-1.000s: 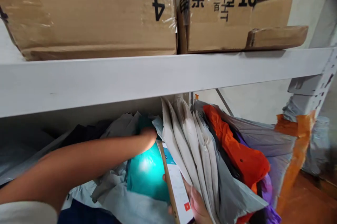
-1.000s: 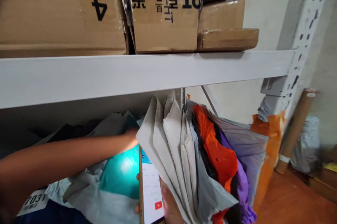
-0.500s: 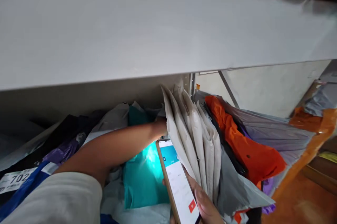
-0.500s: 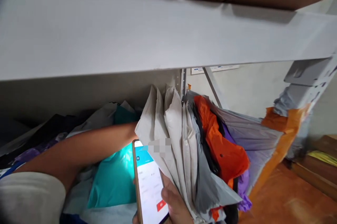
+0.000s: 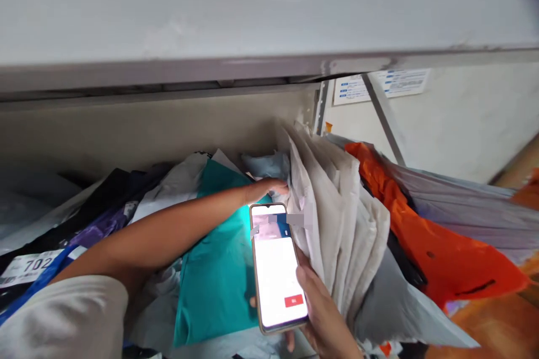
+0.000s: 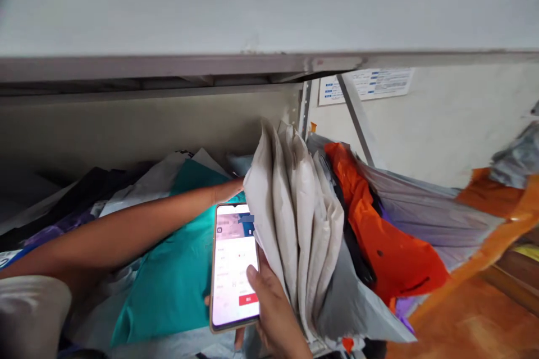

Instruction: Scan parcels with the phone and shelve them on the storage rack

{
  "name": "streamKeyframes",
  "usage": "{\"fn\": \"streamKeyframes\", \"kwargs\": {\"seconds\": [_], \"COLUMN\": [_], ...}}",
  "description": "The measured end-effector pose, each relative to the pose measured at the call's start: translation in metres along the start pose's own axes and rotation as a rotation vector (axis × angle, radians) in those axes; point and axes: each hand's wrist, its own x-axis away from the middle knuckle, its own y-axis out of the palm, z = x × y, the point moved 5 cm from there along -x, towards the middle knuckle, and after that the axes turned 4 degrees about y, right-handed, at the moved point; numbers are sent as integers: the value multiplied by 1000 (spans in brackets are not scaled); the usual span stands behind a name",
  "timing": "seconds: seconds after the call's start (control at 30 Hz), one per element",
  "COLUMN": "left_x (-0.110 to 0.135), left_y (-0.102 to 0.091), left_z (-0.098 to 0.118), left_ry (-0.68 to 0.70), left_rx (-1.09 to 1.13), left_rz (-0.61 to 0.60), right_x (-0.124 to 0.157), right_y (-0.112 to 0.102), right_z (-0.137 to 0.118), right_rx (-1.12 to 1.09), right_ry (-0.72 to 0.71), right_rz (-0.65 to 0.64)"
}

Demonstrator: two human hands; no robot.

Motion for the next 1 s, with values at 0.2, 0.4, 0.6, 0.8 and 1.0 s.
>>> {"fn": "streamKeyframes", "kwargs": {"seconds": [0.2,0.4,0.6,0.8,1.0], "left_x": [4,4,7,8,8], "left_y": [1,2,4,9,9], "left_z": [4,0,2,4,4], "left_ry": [-1,16,-9,-13,-29], "left_rx": [77,78,42,38,35], "left_rz": [13,-3,-58,-93,-112], "right_x": [-3,-2,-2,-4,-3], "right_y": [1,1,-3,-8,-9], "right_z": [-5,-9,-10,-8,-9], "right_rx": [16,-116,-73,-32,3], "right_ry": [8,-15,-5,25,34], "right_rz": [-14,14,-21,-3,-24]}}
